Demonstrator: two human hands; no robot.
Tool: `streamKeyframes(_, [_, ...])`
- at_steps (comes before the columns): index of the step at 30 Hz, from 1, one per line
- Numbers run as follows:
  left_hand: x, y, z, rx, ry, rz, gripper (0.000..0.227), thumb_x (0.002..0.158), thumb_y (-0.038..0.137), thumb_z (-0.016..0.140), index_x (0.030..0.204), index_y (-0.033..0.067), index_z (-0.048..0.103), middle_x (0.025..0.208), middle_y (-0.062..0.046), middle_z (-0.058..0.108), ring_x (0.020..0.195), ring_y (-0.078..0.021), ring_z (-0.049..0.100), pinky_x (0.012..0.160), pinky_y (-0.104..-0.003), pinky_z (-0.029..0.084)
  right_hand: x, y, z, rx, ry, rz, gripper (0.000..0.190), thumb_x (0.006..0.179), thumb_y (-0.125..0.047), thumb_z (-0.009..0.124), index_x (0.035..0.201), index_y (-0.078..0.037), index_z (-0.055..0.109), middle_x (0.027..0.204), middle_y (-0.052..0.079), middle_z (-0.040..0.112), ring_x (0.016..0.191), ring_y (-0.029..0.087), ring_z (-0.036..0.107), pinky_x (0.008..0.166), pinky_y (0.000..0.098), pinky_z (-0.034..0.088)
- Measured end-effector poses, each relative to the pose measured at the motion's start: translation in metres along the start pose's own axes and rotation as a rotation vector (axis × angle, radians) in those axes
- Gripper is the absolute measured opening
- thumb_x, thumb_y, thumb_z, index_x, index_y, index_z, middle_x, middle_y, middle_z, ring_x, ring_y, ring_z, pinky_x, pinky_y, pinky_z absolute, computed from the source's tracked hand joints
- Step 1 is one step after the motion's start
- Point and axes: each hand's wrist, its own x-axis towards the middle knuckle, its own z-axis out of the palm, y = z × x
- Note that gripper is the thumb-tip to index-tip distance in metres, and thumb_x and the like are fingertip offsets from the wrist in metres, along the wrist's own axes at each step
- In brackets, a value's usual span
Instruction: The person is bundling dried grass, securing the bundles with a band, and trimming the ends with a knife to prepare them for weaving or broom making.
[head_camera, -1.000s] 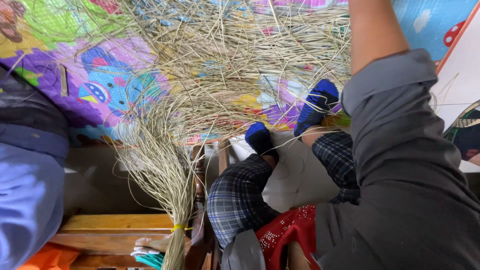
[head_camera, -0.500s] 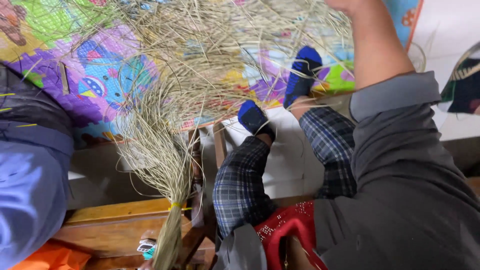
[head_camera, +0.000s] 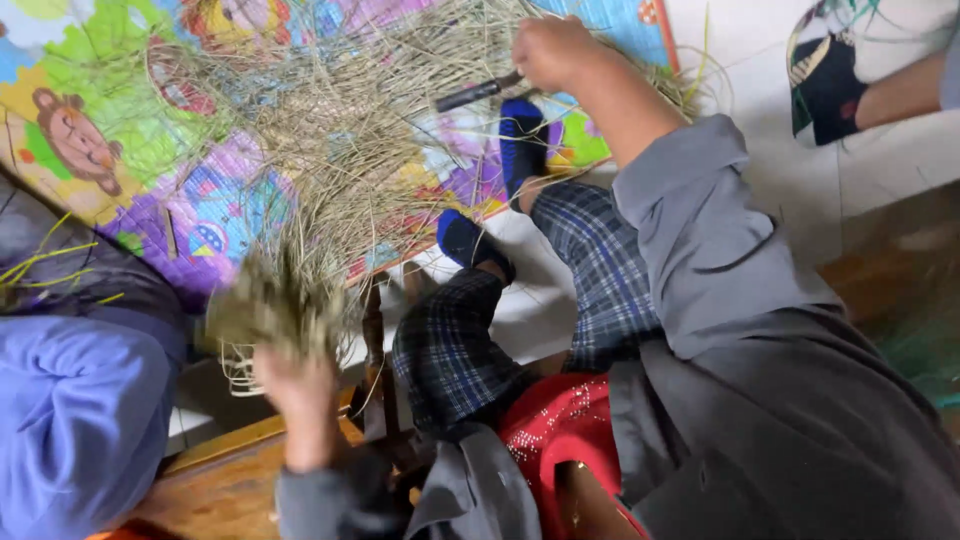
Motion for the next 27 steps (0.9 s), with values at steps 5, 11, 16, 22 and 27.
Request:
streamKeyframes(5, [-0.032,-0.008,0.235,1.469,-0.342,0.699,0.029,0.094,0.014,0.062,0.122,0.0070,0.066,0.096,-0.011,0.074,0.078,-0.0227,0.071,0.064,-0.041,0.058,-0.036,-0.007,-0.040,0.162,0.027,-0.072,0.022,0.106,-0.010,0.058,0.116,-0.007,0.077,0.124,0.010,0.067,0.114,0.035,0.063,0.110,0.0562,0.040])
streamKeyframes(11, [0.033,-0.057,0.313,1.240,-0.566,0.494,0.035,0.097,0.014,0.065,0.130,0.0035,0.064,0.129,-0.012,0.071,0.063,-0.0095,0.064,0.051,-0.022,0.061,-0.041,0.021,-0.044,0.226,0.061,-0.234,0.020,0.108,-0.009,0.062,0.122,-0.001,0.074,0.124,0.013,0.065,0.108,0.042,0.062,0.088,0.0574,0.053])
streamKeyframes(16, [0.050,-0.091,0.337,1.282,-0.639,0.265,0.018,0.101,0.020,0.069,0.108,0.0108,0.056,0.083,-0.006,0.067,0.060,-0.0157,0.067,0.058,-0.033,0.054,-0.055,0.007,-0.074,0.372,-0.010,-0.187,0.023,0.105,-0.009,0.065,0.124,-0.002,0.073,0.123,0.012,0.065,0.118,0.033,0.062,0.106,0.0486,0.045])
streamKeyframes(22, [0.050,-0.103,0.342,1.279,-0.675,0.180,0.019,0.098,0.018,0.073,0.104,0.0073,0.058,0.097,-0.009,0.078,0.058,-0.0122,0.057,0.051,-0.026,0.049,-0.045,0.009,-0.067,0.465,-0.034,-0.206,0.020,0.105,-0.007,0.063,0.121,-0.002,0.073,0.119,0.010,0.063,0.106,0.034,0.064,0.094,0.0519,0.054])
streamKeyframes(27, [0.075,-0.101,0.324,1.191,-0.668,0.310,0.007,0.097,0.010,0.072,0.104,0.0087,0.068,0.081,-0.001,0.066,0.061,-0.0085,0.050,0.051,-0.026,0.040,-0.043,0.002,-0.079,0.391,-0.098,-0.160,0.022,0.105,-0.014,0.061,0.120,-0.005,0.074,0.127,0.012,0.066,0.129,0.035,0.051,0.106,0.0563,0.045])
